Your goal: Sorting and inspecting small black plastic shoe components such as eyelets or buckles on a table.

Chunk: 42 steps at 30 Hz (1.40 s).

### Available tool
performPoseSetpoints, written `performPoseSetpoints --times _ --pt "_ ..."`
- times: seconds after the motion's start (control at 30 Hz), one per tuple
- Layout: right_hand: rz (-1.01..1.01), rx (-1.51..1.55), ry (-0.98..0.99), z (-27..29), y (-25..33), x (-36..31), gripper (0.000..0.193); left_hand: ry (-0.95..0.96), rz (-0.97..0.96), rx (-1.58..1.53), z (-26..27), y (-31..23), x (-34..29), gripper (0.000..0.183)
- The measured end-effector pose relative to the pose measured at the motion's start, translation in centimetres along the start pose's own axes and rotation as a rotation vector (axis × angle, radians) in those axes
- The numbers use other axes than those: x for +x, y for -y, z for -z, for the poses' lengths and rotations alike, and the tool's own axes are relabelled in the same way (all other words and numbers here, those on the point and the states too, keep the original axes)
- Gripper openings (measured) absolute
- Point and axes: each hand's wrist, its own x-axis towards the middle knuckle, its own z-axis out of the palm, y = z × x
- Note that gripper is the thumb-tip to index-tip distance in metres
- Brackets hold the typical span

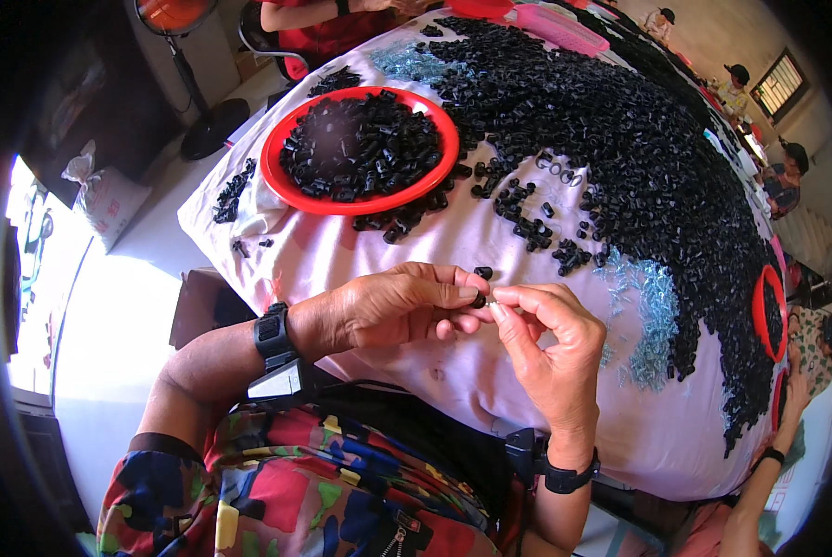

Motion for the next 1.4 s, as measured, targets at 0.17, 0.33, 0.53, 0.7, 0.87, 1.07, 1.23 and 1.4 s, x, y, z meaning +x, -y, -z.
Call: performPoseSetpoints --times 0.17,0.33,0.53,0.7,0.87,1.07,1.23,1.4 --pt "0.024 -0.037 0.02 -0.7 0.0 0.0 0.013 0.05 0.005 -0.1 0.3 0.9 0.1 0.023" --pt "0.179 -0.208 0.013 -0.9 0.6 0.2 0.017 0.066 -0.006 -0.103 0.2 1.2 -0.2 0.024" --pt "0.263 -0.242 0.034 -0.8 0.5 0.3 0.02 0.103 0.004 -0.146 0.4 1.1 -0.4 0.024" --pt "0.145 -0.272 0.009 -0.2 0.7 0.5 0.019 0.027 -0.015 -0.215 1.0 0.2 -0.7 0.023" --pt "-0.016 -0.306 0.061 -0.2 -1.0 1.0 0.02 0.041 -0.037 -0.274 1.3 0.8 -0.9 0.023" --pt "0.229 -0.393 0.107 -1.1 -1.4 1.8 0.023 0.053 -0.02 -0.23 1.3 0.7 -0.6 0.025" --pt "0.197 -0.297 0.085 -0.8 1.0 1.9 0.021 0.051 -0.058 -0.162 1.3 1.1 -0.9 0.024" --pt "0.21 -0.278 0.101 -1.2 0.7 1.2 0.017 0.065 -0.073 -0.133 1.3 1.4 -0.6 0.023"
